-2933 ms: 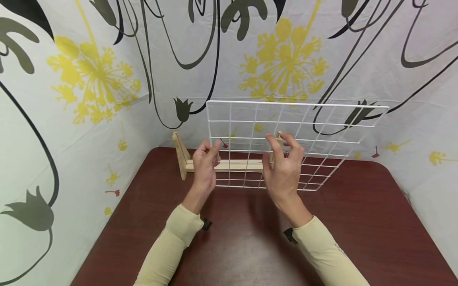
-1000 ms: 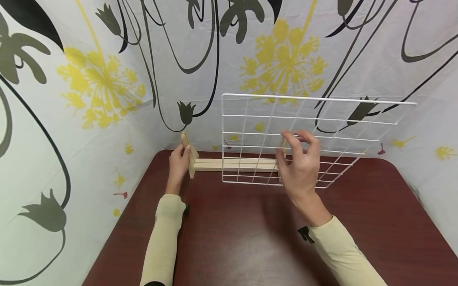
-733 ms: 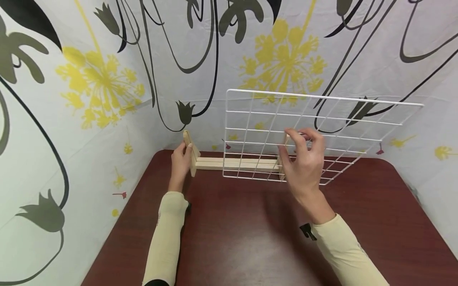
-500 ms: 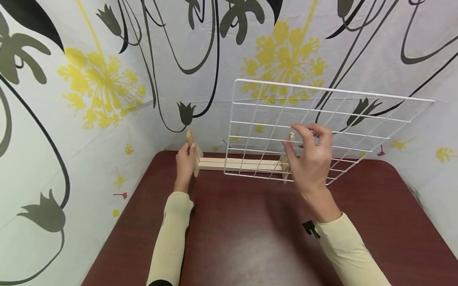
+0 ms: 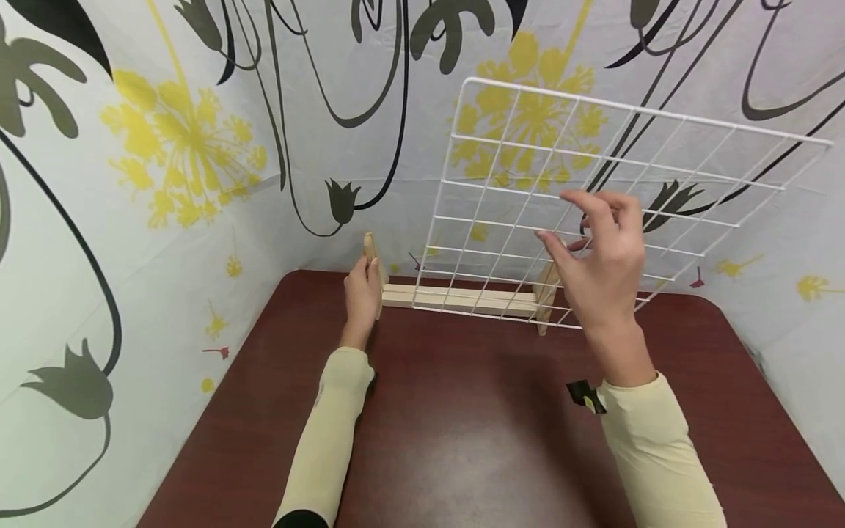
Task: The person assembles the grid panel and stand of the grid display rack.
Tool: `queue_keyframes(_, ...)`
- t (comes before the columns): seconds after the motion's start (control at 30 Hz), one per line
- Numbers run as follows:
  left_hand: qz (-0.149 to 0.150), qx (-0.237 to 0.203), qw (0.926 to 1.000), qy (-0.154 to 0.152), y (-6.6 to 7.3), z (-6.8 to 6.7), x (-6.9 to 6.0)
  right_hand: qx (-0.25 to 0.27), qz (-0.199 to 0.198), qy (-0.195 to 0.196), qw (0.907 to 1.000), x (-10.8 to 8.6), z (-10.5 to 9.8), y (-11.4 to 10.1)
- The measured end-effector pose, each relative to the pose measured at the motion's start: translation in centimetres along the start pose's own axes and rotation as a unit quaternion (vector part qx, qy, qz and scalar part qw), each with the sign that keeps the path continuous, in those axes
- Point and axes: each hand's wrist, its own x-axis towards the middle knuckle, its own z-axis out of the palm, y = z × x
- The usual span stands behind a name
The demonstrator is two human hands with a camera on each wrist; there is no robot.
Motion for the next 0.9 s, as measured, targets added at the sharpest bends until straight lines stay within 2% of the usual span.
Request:
queue_keyframes(0.23,0.015,0.049,0.9986,0.014,1.2,1.6,-0.3,0.001,0.010,-0.007,0.9999,1.1,-0.3,-0.1)
queue_keyframes(0.53,0.027,0.065,0.9974,0.017,2.0,3.5,-1.1,-0.009,-0.022,-0.019,0.9995,1.8,1.2,-0.3)
queue_keyframes(0.7,0.038,0.074,0.9962,0.026,2.1,3.8,-1.2,-0.024,-0.042,-0.014,0.9987,3.4,2.1,-1.0)
queue_keyframes(0.9,0.048,0.092,0.9941,0.030,2.2,3.9,-1.2,-0.039,-0.063,0.018,0.9971,5.7,2.7,-1.7)
